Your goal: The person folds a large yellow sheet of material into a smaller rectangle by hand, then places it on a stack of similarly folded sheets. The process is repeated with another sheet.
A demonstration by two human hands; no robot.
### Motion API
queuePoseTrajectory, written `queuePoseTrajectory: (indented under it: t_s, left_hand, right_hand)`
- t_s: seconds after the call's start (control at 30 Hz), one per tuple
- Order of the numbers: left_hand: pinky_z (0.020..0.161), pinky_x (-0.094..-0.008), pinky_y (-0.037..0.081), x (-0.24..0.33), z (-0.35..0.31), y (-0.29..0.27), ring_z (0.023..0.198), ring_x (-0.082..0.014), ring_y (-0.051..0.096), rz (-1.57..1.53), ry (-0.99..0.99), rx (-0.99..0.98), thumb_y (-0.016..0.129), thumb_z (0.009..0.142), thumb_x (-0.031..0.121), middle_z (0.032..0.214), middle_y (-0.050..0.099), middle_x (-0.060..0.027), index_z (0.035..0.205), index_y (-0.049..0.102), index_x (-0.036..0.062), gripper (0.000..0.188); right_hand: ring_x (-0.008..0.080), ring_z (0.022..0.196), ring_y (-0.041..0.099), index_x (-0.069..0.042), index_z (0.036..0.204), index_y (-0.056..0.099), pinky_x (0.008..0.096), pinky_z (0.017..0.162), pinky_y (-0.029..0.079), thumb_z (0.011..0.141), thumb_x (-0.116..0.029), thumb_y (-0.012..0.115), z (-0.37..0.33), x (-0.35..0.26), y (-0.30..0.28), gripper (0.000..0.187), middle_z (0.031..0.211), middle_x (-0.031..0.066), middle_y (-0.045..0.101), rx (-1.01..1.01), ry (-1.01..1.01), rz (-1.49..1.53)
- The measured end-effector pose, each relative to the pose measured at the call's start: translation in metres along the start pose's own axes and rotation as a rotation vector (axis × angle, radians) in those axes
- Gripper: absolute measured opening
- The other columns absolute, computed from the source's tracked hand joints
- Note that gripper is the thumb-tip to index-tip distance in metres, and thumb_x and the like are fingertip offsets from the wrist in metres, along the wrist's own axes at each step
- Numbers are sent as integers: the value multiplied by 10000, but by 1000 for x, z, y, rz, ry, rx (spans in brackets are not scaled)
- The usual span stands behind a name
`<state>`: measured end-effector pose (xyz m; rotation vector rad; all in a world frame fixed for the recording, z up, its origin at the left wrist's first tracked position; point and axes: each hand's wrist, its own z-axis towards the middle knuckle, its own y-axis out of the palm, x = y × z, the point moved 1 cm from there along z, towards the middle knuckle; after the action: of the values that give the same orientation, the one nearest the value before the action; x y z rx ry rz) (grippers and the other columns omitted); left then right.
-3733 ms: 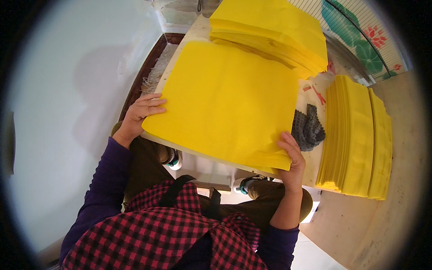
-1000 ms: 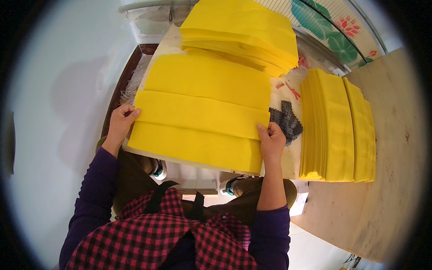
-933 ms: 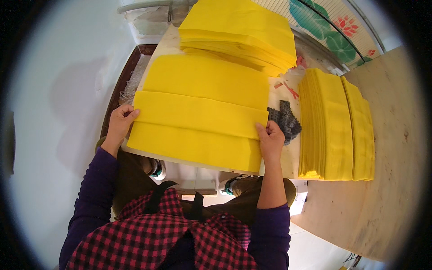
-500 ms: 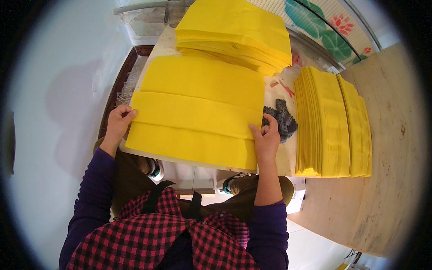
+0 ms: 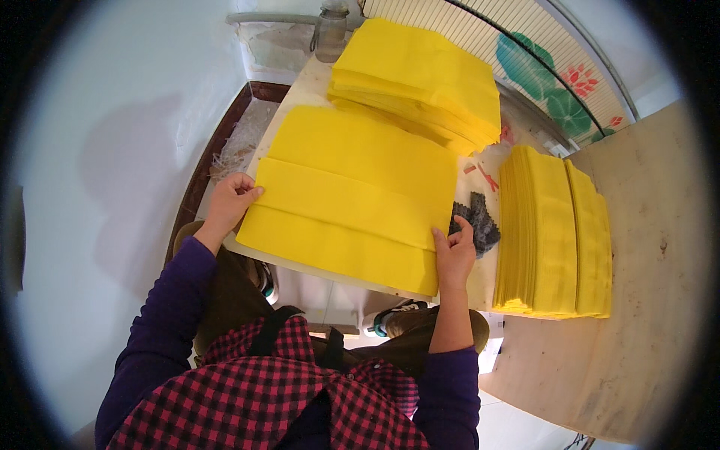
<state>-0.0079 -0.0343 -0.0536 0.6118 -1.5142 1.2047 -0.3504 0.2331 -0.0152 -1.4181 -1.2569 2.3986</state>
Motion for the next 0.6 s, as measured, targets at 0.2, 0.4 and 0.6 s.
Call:
queuePoseTrajectory:
  t_s: [0.2,0.4,0.6]
  left_hand:
    - [593,-249,431,-3,1,2,631,-94,517,-31,18,0,741,783,91,701,580,-11,804,601,23,157]
    - [594,-261,434,-4,3,2,626,-106,517,-25,13,-8,746,778,100,692,577,-18,798,597,16,172]
    - [599,-248,434,-10,7,2,639,-85,514,-72,9,-42,731,795,80,699,573,-6,806,598,21,146]
  right_hand:
    - [304,1059,559,-16,1282,517,399,940,428,858,-127,653,5,-53,-7,459,1145,163,605,126,-489,-282]
    - [327,1411,260,9,1433,338,439,1158,196,927,-394,528,-29,-159,94,673,1502,207,308,-341,-596,-237]
    - [275,1468,108,-19,1497,208,461,1176,97,948,-568,366,-34,-172,135,792,1572,179,154,-471,-408,-463]
